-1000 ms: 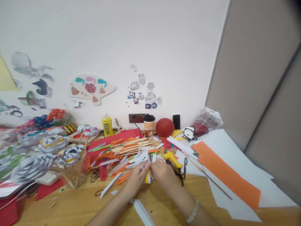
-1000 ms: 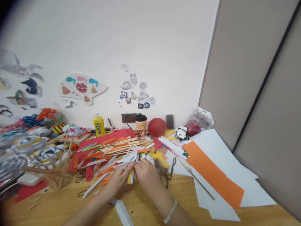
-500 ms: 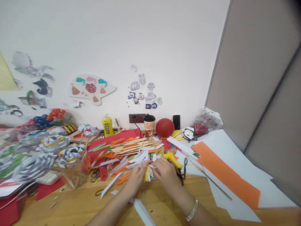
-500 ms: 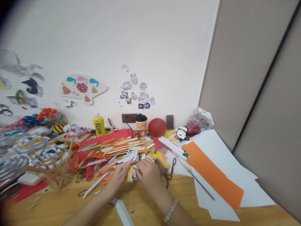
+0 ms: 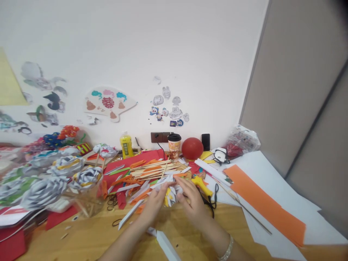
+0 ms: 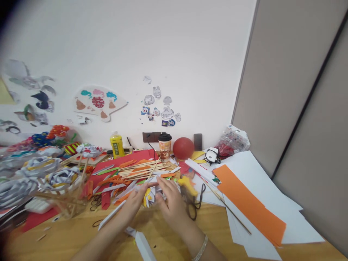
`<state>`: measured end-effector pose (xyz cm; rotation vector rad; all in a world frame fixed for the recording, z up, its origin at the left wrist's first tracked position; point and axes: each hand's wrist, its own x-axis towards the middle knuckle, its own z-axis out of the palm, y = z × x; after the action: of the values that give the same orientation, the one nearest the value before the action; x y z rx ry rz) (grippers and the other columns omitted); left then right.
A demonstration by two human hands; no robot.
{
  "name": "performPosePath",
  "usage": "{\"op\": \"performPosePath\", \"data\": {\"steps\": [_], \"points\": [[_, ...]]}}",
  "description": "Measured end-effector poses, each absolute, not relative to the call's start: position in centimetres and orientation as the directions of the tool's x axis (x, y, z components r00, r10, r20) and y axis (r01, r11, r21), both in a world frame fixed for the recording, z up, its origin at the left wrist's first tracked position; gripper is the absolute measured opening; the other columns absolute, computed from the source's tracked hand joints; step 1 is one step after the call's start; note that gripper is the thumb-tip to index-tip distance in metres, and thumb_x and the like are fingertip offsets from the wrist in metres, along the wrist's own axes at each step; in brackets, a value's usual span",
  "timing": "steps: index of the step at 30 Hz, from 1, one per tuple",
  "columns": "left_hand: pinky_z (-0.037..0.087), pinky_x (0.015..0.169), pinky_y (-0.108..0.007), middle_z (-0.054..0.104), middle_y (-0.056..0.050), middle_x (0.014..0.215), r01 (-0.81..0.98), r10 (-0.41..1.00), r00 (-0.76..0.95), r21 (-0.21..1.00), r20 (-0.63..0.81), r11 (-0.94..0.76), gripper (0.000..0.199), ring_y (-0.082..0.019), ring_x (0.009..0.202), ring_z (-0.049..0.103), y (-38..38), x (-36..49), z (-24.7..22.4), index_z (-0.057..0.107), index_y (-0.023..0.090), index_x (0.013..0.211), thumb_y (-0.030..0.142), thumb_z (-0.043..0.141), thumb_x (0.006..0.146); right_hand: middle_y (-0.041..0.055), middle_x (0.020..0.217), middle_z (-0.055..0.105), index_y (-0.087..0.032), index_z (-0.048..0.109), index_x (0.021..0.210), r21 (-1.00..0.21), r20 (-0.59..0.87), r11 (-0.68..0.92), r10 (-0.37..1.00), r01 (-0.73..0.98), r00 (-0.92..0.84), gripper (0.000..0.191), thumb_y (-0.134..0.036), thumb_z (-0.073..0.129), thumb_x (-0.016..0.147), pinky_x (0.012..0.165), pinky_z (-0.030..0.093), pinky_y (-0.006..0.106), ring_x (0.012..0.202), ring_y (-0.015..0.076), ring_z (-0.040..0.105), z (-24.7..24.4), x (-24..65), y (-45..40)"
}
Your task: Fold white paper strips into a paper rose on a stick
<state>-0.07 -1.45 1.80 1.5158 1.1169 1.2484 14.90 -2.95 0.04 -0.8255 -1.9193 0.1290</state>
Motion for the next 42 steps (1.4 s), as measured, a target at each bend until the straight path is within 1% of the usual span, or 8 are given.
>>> {"op": "performPosePath", "data": {"steps": [7, 13, 17, 24, 29, 33, 37, 42], "points": [[0.04, 0.093, -0.034, 0.07, -0.006, 0.099, 0.084, 0.985, 0.011, 0.982, 0.172, -0.172, 0.045, -0.025, 0.103, 0.057, -2.0, 0.2, 2.0, 0.066, 0.014, 0.095, 0.049, 0.043, 0.076, 0.0104, 0.13, 0.045, -0.013, 0.033, 0.132, -0.138, 0.739, 0.822, 0.457, 0.553, -0.495, 0.046, -0.026, 0.037, 0.089, 0.097, 0.037, 0.038, 0.119, 0.0208, 0.039, 0.2, 14.3, -3.5], [0.037, 0.096, -0.036, 0.068, -0.005, 0.105, 0.069, 0.983, 0.039, 0.981, 0.179, -0.181, 0.044, -0.025, 0.106, 0.055, -2.0, 0.1, 1.7, 0.066, 0.016, 0.097, 0.048, 0.042, 0.079, 0.0104, 0.134, 0.04, -0.016, 0.031, 0.134, -0.231, 0.749, 0.767, 0.533, 0.599, -0.394, 0.048, -0.036, 0.03, 0.091, 0.096, 0.035, 0.043, 0.121, 0.0237, 0.035, 0.2, 14.5, -3.7], [0.034, 0.098, -0.04, 0.065, -0.009, 0.108, 0.045, 0.991, -0.056, 0.992, 0.123, -0.12, 0.049, -0.027, 0.109, 0.052, -1.9, -0.1, 1.1, 0.064, 0.014, 0.101, 0.05, 0.041, 0.078, 0.0129, 0.135, 0.037, -0.011, 0.022, 0.137, -0.047, 0.744, 0.756, 0.463, 0.653, -0.483, 0.06, -0.042, 0.036, 0.088, 0.099, 0.029, 0.045, 0.122, 0.0272, 0.032, 0.0, 14.0, -3.9], [0.037, 0.092, -0.037, 0.067, -0.009, 0.101, -0.142, 0.985, 0.083, 0.98, 0.151, -0.138, 0.049, -0.025, 0.099, 0.057, -2.0, -0.4, 1.4, 0.064, 0.014, 0.099, 0.052, 0.038, 0.08, 0.0088, 0.127, 0.049, -0.013, 0.037, 0.13, 0.088, 0.823, 0.794, 0.283, 0.602, -0.493, 0.045, -0.031, 0.038, 0.089, 0.102, 0.021, 0.038, 0.117, 0.0225, 0.04, 0.2, 13.7, -5.6], [0.045, 0.071, -0.03, 0.069, -0.005, 0.081, -0.397, 0.988, 0.116, 0.916, 0.103, -0.048, 0.044, -0.02, 0.076, 0.062, -1.9, 0.0, 1.6, 0.061, 0.015, 0.096, 0.051, 0.051, 0.075, 0.0073, 0.11, 0.059, -0.022, 0.053, 0.11, -0.381, 0.853, 0.772, 0.506, 0.509, -0.131, 0.028, -0.022, 0.04, 0.086, 0.089, 0.039, 0.039, 0.102, 0.0217, 0.052, 0.2, 14.5, -4.9], [0.046, 0.071, -0.03, 0.068, -0.003, 0.084, -0.512, 0.967, 0.225, 0.859, 0.115, 0.017, 0.035, -0.019, 0.078, 0.062, -1.4, 0.5, 0.6, 0.057, 0.019, 0.094, 0.048, 0.058, 0.072, 0.0084, 0.098, 0.06, -0.019, 0.053, 0.105, -0.847, 0.522, 0.505, 0.849, 0.164, 0.08, 0.029, -0.034, 0.053, 0.08, 0.071, 0.05, 0.032, 0.081, 0.019, 0.059, -0.4, 14.5, -2.6], [0.044, 0.062, -0.025, 0.063, 0.0, 0.071, -0.513, 0.94, 0.314, 0.857, 0.137, 0.047, 0.025, -0.014, 0.065, 0.058, -1.4, 0.9, -0.5, 0.056, 0.018, 0.08, 0.041, 0.061, 0.073, 0.0064, 0.093, 0.062, -0.019, 0.055, 0.102, -0.921, 0.362, 0.359, 0.932, -0.15, 0.012, 0.035, -0.037, 0.061, 0.073, 0.068, 0.05, 0.03, 0.081, 0.0193, 0.061, -0.8, 14.7, -1.4], [0.043, 0.063, -0.023, 0.063, -0.001, 0.076, -0.333, 0.932, 0.324, 0.941, 0.163, -0.049, 0.021, -0.012, 0.066, 0.056, -1.4, 0.8, -0.6, 0.059, 0.017, 0.071, 0.037, 0.062, 0.073, 0.0029, 0.078, 0.063, -0.018, 0.062, 0.09, -0.928, 0.357, 0.351, 0.934, -0.126, -0.028, 0.023, -0.033, 0.062, 0.073, 0.065, 0.049, 0.028, 0.073, 0.0175, 0.06, -0.9, 15.5, -1.2]]}}
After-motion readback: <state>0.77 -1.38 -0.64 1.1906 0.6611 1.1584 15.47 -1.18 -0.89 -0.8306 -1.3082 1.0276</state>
